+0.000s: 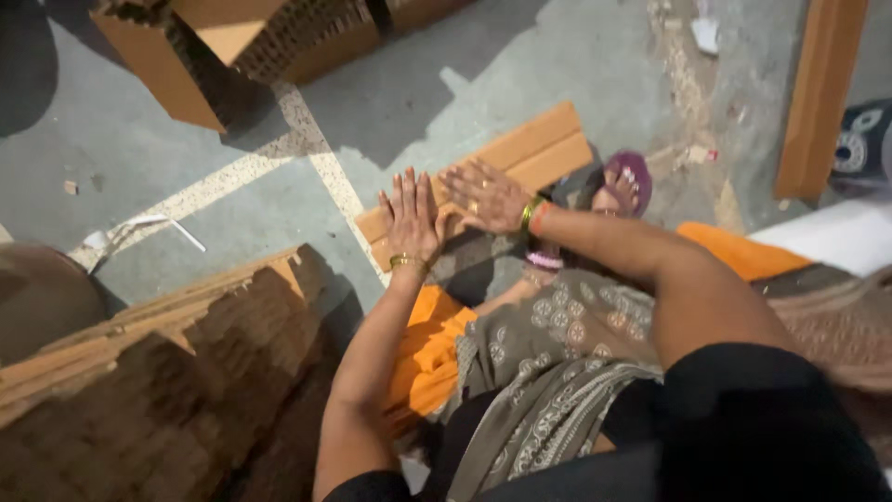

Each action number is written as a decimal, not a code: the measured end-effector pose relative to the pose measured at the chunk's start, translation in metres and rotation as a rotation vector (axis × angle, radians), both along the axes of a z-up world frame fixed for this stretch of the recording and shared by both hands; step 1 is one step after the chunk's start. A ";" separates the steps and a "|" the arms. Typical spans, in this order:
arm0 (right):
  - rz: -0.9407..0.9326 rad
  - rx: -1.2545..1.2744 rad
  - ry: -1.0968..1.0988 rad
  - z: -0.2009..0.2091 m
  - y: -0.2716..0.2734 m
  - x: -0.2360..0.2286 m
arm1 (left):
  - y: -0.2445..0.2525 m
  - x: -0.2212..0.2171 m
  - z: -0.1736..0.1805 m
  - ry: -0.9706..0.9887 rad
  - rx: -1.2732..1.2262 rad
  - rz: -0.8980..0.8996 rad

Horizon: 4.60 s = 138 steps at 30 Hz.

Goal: The person sits on the floor and assembles corrugated cardboard boxes by folding the flaps and pressing the edges to secure the shape. They handle multiple flat cardboard pieces, fold them into rectangular boxes, and place the finished items into a stack.

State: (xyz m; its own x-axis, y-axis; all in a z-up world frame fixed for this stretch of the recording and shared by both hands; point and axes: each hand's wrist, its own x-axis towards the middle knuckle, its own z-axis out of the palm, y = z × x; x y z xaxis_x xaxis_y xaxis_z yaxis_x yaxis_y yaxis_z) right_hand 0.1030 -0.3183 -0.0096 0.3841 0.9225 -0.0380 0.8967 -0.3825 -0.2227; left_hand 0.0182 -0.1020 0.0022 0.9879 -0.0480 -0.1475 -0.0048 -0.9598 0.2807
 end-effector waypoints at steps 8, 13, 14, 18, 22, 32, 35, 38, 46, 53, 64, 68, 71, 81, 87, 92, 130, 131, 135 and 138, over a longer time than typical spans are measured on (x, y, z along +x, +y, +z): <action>-0.059 0.074 0.040 0.010 0.002 -0.007 | 0.001 -0.002 0.004 -0.048 -0.023 0.006; -0.071 0.069 -0.005 0.009 0.003 -0.012 | 0.002 -0.004 -0.007 -0.100 -0.018 0.003; -0.104 0.034 0.001 0.006 0.006 -0.015 | 0.003 -0.005 -0.010 -0.122 -0.015 0.008; -0.276 -0.002 0.061 -0.005 -0.022 -0.011 | 0.002 -0.002 -0.016 -0.159 0.025 -0.017; -0.363 -0.021 -0.083 0.003 -0.114 0.006 | -0.008 -0.004 -0.009 -0.214 0.153 -0.053; -0.421 0.034 0.009 0.001 -0.128 0.005 | -0.039 0.002 0.014 -0.250 0.010 -0.264; -0.412 0.085 0.010 -0.003 -0.128 0.006 | -0.039 0.001 0.007 -0.252 0.054 -0.261; -0.461 0.007 0.007 -0.008 -0.123 0.003 | -0.038 -0.003 0.003 -0.262 0.046 -0.249; -0.653 0.008 0.316 0.017 -0.107 0.023 | -0.037 -0.003 0.011 -0.213 -0.070 -0.185; -0.561 -0.222 0.035 -0.001 -0.111 0.033 | -0.055 0.009 0.014 -0.209 0.083 -0.232; -0.553 -0.374 0.117 0.039 -0.094 0.041 | -0.055 0.011 0.011 -0.251 0.094 -0.249; -0.719 0.124 0.123 0.117 -0.026 0.059 | -0.036 0.006 0.002 -0.333 -0.001 -0.274; -0.637 0.209 0.117 0.180 0.069 0.044 | -0.037 0.005 -0.014 -0.280 -0.040 -0.212; -0.633 0.962 -0.080 0.214 0.110 -0.012 | -0.023 -0.014 -0.033 0.216 -0.111 0.006; -0.742 0.804 -0.025 0.182 0.094 -0.014 | -0.029 -0.008 -0.032 0.284 -0.121 0.029; -0.756 0.792 0.042 0.170 0.089 -0.013 | -0.028 -0.010 -0.031 0.315 -0.117 0.030; -0.665 0.275 -0.161 -0.008 -0.092 0.041 | -0.004 -0.007 0.026 -0.257 0.031 -0.245; -0.668 0.285 -0.143 -0.005 -0.091 0.043 | -0.007 -0.005 0.029 -0.252 0.034 -0.239; -0.649 0.295 -0.128 0.004 -0.092 0.045 | -0.008 -0.002 0.038 -0.299 -0.005 -0.259; -0.672 0.296 -0.125 0.002 -0.090 0.043 | -0.009 -0.006 0.040 -0.313 -0.003 -0.250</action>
State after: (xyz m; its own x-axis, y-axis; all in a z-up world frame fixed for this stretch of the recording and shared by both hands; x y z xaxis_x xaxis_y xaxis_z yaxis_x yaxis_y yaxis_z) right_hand 0.1456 -0.4078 -0.0078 0.8544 0.4517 0.2569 0.5157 -0.7975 -0.3130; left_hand 0.0120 -0.1110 0.0422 0.9428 -0.2929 0.1594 -0.3241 -0.9173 0.2313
